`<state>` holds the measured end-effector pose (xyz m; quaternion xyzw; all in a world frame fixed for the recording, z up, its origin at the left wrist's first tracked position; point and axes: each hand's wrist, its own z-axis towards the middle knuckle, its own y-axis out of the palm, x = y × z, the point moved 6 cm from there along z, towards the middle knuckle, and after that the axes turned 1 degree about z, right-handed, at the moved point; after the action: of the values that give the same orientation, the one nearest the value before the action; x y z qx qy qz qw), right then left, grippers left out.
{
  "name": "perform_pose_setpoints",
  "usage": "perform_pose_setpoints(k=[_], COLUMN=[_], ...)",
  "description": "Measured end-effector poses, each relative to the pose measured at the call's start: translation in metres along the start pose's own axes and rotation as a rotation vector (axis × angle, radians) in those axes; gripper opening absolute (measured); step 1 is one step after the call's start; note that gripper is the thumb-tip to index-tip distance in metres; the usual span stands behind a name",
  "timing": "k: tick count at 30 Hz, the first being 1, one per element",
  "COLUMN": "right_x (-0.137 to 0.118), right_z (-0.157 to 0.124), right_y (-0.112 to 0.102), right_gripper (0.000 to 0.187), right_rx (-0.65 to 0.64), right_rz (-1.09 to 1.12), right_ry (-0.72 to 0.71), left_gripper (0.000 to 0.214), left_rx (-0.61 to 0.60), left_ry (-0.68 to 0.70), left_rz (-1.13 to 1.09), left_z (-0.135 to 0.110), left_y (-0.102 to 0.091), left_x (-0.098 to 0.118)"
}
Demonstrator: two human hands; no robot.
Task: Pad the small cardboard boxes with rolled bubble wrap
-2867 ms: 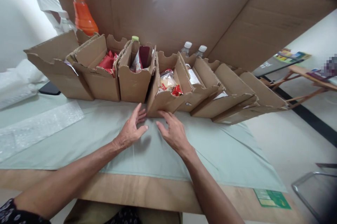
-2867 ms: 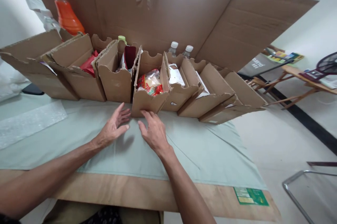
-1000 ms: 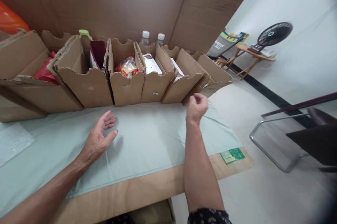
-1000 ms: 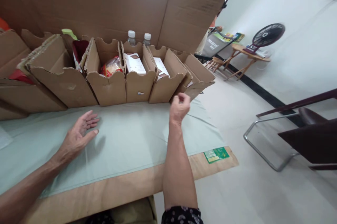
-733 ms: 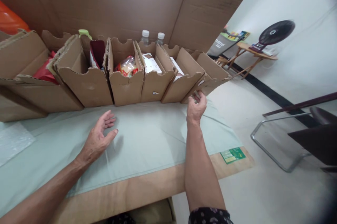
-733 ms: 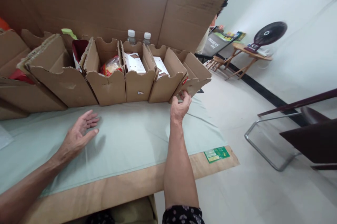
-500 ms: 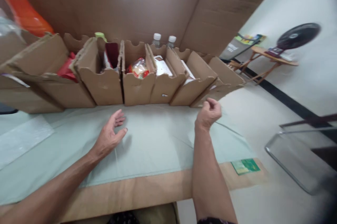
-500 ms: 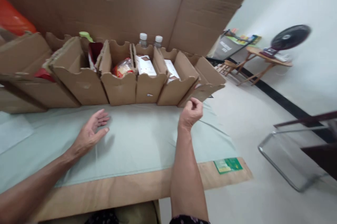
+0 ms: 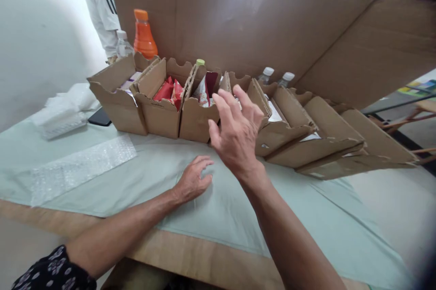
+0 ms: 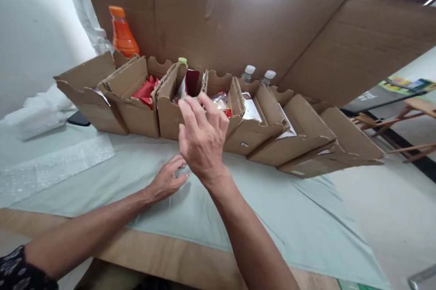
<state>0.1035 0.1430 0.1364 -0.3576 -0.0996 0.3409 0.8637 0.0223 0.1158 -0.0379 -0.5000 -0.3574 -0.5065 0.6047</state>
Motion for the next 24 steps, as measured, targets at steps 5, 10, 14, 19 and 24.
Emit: perform_pose_setpoints(k=[5,10,14,19,24], right_x=[-0.001,-0.022,-0.057,-0.052,0.021], right_z=[0.055,0.03,-0.027,-0.097,-0.164], right_y=[0.042,0.029,-0.034,-0.119,-0.184], right_gripper=[0.027,0.02,0.017,0.02,0.021], right_rx=[-0.267,-0.29,-0.213,-0.264,0.177], right_rz=[-0.152,-0.159,-0.016,0.214,0.112], right_ry=[0.003,-0.053,-0.14,-0.123,0.361], left_gripper=[0.055,0.06,0.059,0.06,0.053], left_rx=[0.191,0.613,0.768,0.72,0.64], left_ry=[-0.061,-0.025,-0.062,-0.139,-0.129], left_rz=[-0.033,-0.128,-0.173,-0.208,-0.332], left_z=[0.003,-0.036,-0.094,-0.141,-0.142], left_y=[-0.016,-0.085,-0.121,-0.119,-0.098], left_x=[0.0,0.033,0.042,0.03,0.038])
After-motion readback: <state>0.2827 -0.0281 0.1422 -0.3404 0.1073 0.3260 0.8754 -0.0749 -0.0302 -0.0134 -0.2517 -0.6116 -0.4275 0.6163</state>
